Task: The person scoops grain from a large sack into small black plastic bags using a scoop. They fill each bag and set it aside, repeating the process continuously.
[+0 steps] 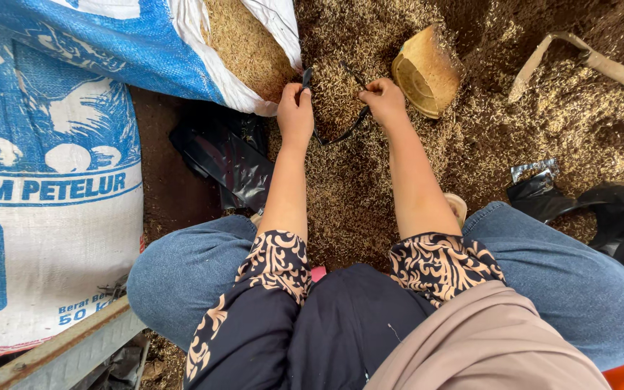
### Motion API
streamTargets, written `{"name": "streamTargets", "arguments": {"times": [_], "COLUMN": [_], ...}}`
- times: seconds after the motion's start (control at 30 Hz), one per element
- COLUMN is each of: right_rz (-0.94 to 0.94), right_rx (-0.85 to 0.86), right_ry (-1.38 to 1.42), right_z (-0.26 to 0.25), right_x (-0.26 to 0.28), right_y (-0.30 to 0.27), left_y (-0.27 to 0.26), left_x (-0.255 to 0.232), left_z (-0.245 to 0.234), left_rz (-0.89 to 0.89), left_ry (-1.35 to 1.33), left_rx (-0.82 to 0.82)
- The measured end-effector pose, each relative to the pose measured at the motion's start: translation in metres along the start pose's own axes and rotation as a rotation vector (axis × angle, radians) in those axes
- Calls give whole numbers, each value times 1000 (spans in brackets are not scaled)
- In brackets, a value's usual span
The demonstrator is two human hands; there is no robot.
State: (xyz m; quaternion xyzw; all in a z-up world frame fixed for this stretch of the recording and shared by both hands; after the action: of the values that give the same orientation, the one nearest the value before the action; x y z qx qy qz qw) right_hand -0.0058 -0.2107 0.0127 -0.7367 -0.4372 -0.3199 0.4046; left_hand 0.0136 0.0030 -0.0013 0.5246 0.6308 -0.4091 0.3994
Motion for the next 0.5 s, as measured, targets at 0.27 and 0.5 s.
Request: {"name": "streamTargets", "arguments": {"times": [0.27, 0.5], "right_rz": [-18, -158], "right_rx": [-199, -327], "right_ry": [43, -170], "right_z": [-59, -79], "right_x": [32, 15], "right_y": [-13, -13], "left_y": [-5, -7], "left_x": [-16, -25], "left_z": [-7, -1], "left_rz": [44, 272], "left_ry": [-344, -271], "left_rx": [-24, -85]}}
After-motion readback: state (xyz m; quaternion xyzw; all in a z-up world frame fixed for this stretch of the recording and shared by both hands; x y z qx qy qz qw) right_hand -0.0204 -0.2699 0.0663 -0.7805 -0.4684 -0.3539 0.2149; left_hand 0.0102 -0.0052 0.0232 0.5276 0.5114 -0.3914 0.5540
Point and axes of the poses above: each hand's wrist, its own y-axis towards the middle knuckle, its own z-axis out of the palm, x = y × z, the point moved 1 cm from there along y, towards the middle knuckle, and after that the axes turned 1 degree about x, right-handed, at the moved point
